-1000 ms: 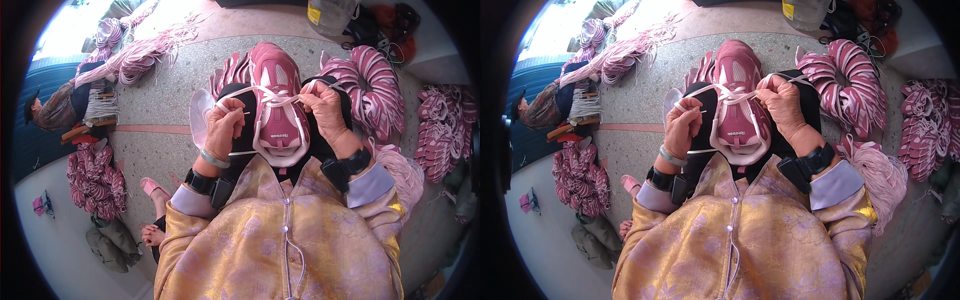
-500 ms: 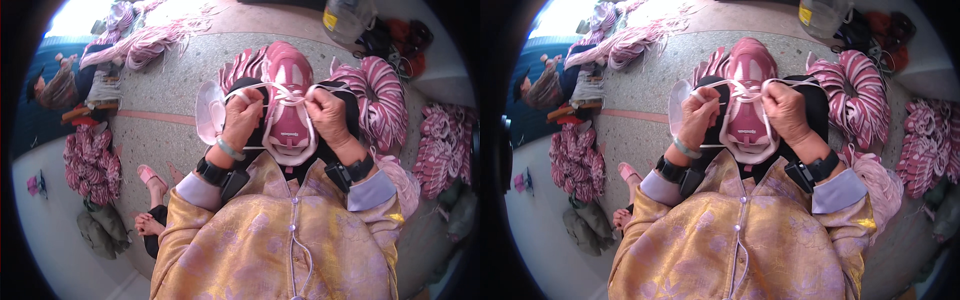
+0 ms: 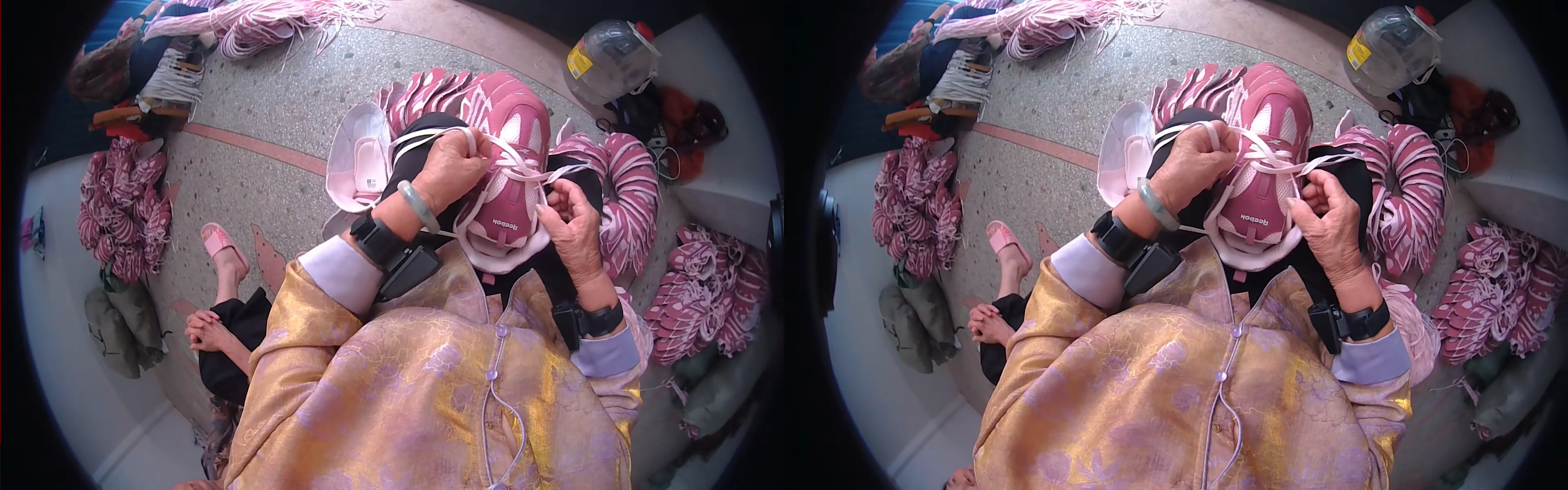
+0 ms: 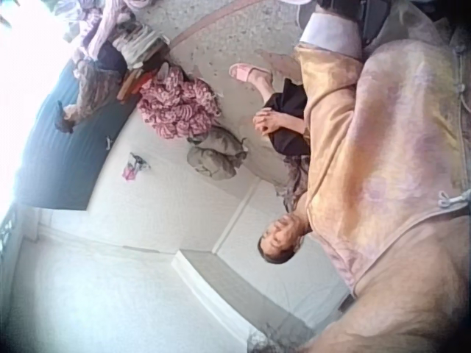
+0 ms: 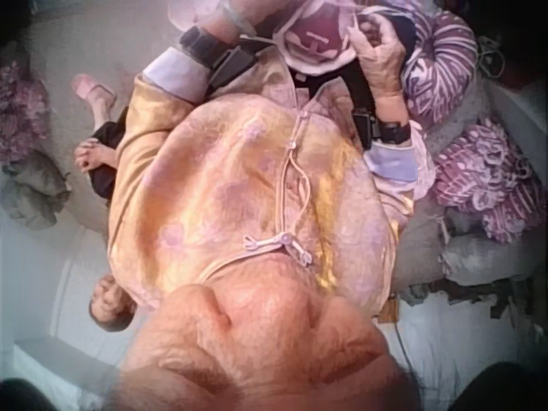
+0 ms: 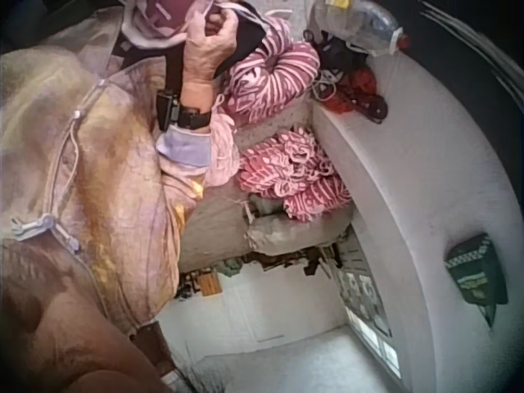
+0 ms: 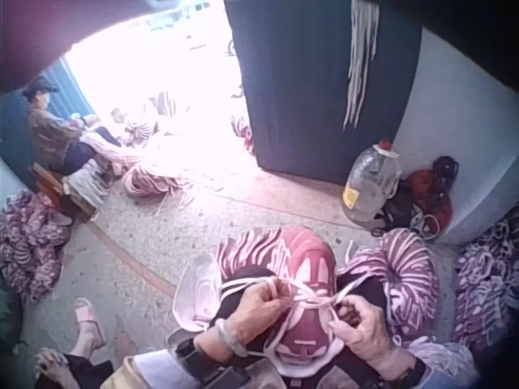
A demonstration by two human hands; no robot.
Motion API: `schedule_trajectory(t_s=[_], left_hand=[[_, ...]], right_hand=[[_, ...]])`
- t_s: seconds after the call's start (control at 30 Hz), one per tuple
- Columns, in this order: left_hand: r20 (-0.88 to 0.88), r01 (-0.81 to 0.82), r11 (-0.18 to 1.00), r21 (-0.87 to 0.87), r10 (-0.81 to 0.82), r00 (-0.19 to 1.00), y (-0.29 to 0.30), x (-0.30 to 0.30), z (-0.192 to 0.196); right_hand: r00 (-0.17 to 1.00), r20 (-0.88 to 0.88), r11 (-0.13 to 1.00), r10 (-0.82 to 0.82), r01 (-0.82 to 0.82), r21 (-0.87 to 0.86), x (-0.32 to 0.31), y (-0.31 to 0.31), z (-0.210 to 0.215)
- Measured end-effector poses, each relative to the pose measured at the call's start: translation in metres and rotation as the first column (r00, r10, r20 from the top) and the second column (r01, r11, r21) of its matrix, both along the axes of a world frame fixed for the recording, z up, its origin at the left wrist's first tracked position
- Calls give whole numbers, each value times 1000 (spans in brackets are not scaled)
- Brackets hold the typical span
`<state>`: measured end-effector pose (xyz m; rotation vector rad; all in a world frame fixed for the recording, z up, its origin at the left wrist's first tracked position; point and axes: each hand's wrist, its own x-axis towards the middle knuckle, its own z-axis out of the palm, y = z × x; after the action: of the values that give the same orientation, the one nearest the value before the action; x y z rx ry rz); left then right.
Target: Lacing a pink and white sneaker by hand.
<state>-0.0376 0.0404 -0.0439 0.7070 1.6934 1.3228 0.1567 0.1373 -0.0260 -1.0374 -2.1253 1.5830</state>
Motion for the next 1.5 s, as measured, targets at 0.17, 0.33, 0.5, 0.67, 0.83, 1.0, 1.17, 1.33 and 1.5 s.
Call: schedule_trajectory(t_s=[0.17, 0.33, 0.5, 0.67, 0.83, 1.0, 1.17, 1.33, 1.5], left_hand=[[-308, 95, 995, -23, -97, 947, 12, -1, -5], [-483, 66, 981, -180, -146, 863, 3, -6, 8], [-690, 80, 984, -159, -169, 704, -15, 8, 34], [-781, 211, 977, 14, -121, 613, -18, 16, 15], [-752, 179, 984, -21, -133, 646, -25, 8, 7], [-591, 211, 977, -27, -186, 785, -22, 5, 10], [-559, 143, 989, 33, -100, 823, -23, 5, 0], [-741, 206, 978, 1, -138, 658, -22, 11, 3], [-792, 155, 986, -62, -143, 593, -27, 18, 8]], right_hand=[[996, -80, 994, -32, 24, -102, 3, 1, -5], [997, -63, 999, -49, 49, -4, 5, 0, -3], [997, -73, 896, 30, 5, 445, -12, -12, 17], [983, -107, 725, 150, -36, 688, -49, -18, 16], [966, 197, 604, 166, -258, 754, -65, -25, 5], [960, 263, 537, 101, -275, 797, -69, -25, 1], [959, 247, 361, 142, -282, 889, -77, -27, -5], [958, 161, 301, 236, -230, 926, -59, -28, 15], [997, -36, 462, -62, 61, 885, 51, -14, 34]])
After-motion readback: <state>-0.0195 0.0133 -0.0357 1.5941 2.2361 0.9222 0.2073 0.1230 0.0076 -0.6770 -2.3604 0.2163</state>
